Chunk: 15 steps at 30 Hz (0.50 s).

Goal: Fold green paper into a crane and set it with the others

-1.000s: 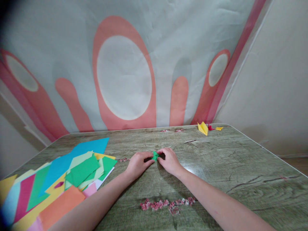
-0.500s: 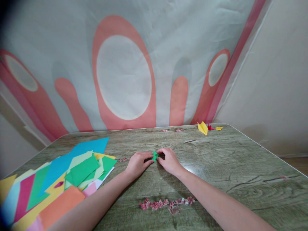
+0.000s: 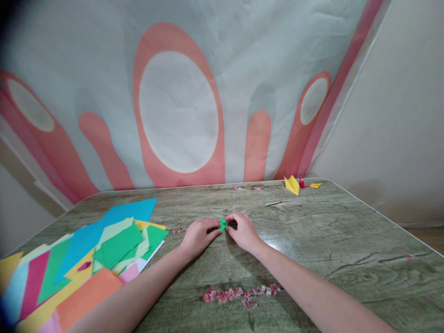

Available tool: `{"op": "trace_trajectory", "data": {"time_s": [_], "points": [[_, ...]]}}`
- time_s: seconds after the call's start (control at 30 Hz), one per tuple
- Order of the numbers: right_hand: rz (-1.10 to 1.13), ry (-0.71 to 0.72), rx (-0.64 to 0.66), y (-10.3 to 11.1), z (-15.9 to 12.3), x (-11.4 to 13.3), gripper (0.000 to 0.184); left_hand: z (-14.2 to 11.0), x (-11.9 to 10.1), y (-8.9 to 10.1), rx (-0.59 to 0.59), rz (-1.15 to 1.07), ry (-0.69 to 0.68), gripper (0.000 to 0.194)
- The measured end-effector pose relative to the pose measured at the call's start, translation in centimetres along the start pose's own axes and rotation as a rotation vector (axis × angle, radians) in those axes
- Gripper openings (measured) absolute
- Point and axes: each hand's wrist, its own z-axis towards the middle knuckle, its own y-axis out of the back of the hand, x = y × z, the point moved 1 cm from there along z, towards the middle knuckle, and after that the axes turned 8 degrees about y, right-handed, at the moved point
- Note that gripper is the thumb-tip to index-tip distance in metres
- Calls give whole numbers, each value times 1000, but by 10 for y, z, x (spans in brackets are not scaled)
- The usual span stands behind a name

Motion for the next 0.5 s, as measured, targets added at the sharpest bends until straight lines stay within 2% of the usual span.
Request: {"op": "trace_trajectory", "data": {"time_s": [0.37, 0.5], "points": [[2, -12, 22, 1, 0, 1, 17, -2, -11, 4, 46, 221, -173, 21], [5, -3, 17, 0, 0, 2, 16, -3, -10, 6, 76, 200, -144, 22]]}}
